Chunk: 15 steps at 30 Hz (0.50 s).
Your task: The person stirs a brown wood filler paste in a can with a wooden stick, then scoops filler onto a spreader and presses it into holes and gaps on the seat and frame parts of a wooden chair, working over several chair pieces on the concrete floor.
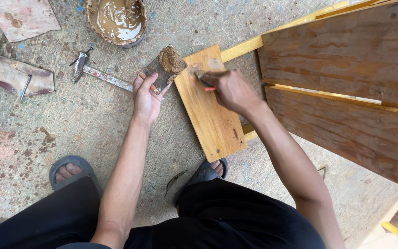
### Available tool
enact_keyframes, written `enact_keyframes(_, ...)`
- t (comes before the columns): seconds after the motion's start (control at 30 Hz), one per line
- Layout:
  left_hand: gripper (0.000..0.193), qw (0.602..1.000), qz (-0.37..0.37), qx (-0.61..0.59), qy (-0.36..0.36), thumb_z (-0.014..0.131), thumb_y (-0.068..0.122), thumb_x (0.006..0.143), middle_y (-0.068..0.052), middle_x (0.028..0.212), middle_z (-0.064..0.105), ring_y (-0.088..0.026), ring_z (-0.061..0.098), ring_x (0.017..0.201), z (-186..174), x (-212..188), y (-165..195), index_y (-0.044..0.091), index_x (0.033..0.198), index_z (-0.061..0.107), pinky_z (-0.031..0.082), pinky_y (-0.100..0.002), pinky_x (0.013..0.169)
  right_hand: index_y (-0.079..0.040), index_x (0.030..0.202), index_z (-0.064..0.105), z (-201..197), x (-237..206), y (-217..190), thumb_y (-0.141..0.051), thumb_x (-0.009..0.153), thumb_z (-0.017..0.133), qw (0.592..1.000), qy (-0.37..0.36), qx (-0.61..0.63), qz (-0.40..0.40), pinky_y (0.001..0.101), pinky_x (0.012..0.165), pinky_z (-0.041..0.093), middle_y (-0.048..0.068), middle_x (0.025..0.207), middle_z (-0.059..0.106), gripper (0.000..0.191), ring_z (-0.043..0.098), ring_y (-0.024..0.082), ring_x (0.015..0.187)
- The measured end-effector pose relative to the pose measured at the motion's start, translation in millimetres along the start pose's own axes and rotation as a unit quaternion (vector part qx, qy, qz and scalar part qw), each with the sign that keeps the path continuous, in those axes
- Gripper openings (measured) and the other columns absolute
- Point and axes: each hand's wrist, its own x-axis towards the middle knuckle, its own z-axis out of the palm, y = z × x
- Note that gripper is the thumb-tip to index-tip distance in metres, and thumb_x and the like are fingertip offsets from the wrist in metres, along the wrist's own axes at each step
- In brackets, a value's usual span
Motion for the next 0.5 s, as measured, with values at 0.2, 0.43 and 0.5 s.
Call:
enact_keyframes(0.2, 0.012, 0.999, 0.012, 0.032, -0.002, 0.067, 0.006, 0.102, -0.006, 0.107, 0.067, -0.014, 0.067, 0.099, -6, 5, 0, 0.009, 0.107, 0.056, 0.056, -0.035, 0.097, -0.004, 0.116, 0.076, 17, -70, -1, 0.007, 0.075, 0.066, 0.999, -0.037, 0.027, -0.005, 0.0432, 0.084, 0.061, 0.014, 0.114, 0.074, 0.044, 0.073, 0.035, 0.097)
enact_keyframes(0.43, 0.016, 0.999, -0.012, 0.033, 0.016, 0.069, 0.006, 0.098, -0.001, 0.102, 0.065, -0.009, 0.063, 0.096, 8, 2, 7, 0.013, 0.102, 0.056, 0.051, -0.026, 0.086, -0.002, 0.126, 0.073, 87, -109, 22, 0.013, 0.067, 0.063, 0.989, 0.121, -0.068, -0.052, 0.0416, 0.107, 0.051, 0.015, 0.131, 0.072, 0.061, 0.066, 0.030, 0.126)
enact_keyframes(0.5, 0.014, 1.000, -0.016, 0.022, 0.005, 0.068, 0.006, 0.097, -0.001, 0.101, 0.065, -0.009, 0.063, 0.095, 14, -1, 10, 0.012, 0.102, 0.056, 0.051, -0.026, 0.086, -0.003, 0.127, 0.072, 113, -122, 17, 0.012, 0.068, 0.064, 0.985, 0.130, -0.099, -0.055, 0.0432, 0.111, 0.048, 0.015, 0.131, 0.072, 0.062, 0.065, 0.028, 0.128)
